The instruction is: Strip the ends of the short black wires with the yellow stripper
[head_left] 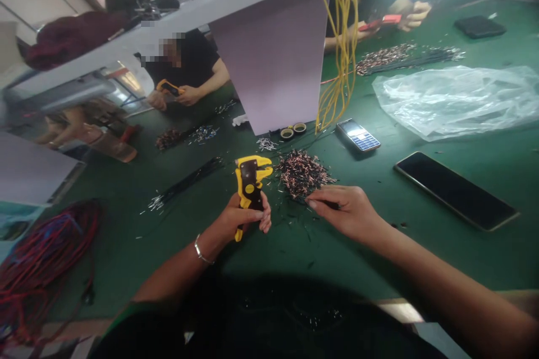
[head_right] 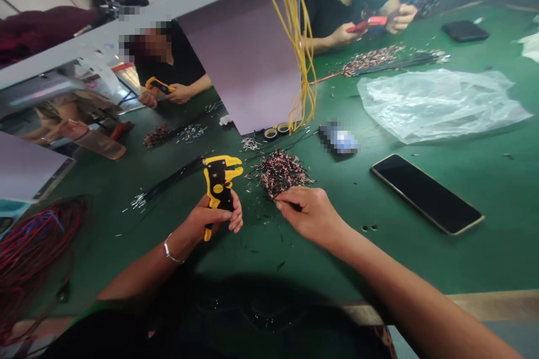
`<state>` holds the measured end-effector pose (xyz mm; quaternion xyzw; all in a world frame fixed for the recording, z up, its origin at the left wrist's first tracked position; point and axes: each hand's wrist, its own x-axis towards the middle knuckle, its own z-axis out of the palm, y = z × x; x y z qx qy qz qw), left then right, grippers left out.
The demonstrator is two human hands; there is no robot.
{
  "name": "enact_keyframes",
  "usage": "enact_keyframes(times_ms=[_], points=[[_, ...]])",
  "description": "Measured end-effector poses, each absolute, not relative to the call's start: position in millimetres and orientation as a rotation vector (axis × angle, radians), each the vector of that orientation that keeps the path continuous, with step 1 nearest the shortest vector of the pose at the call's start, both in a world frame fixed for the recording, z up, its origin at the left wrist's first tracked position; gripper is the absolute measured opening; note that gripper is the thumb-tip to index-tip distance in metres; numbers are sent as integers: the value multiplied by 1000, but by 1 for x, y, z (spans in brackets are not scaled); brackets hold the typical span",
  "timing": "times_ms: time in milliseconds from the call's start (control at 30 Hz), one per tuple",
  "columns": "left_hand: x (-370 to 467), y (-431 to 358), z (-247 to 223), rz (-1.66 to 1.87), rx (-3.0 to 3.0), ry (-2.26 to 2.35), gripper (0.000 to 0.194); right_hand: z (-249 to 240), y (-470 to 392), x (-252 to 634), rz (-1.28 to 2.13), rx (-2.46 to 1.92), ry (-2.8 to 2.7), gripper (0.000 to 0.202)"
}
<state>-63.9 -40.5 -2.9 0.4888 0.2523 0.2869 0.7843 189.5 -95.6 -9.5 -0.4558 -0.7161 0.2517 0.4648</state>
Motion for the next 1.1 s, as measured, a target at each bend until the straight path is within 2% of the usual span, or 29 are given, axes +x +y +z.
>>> enact_keyframes(times_ms=[333,767,1100], points=[[-59,-41,-3,716,1177,693,26,-9,-105,178,596,-993,-2026,28],[-64,-40,-2,668,1239,737,29,-10,-104,179,669,-1069,-2013,29],[-62,-42,-4,713,1292,745,25,-11,-106,179,644,-983,-2029,26]])
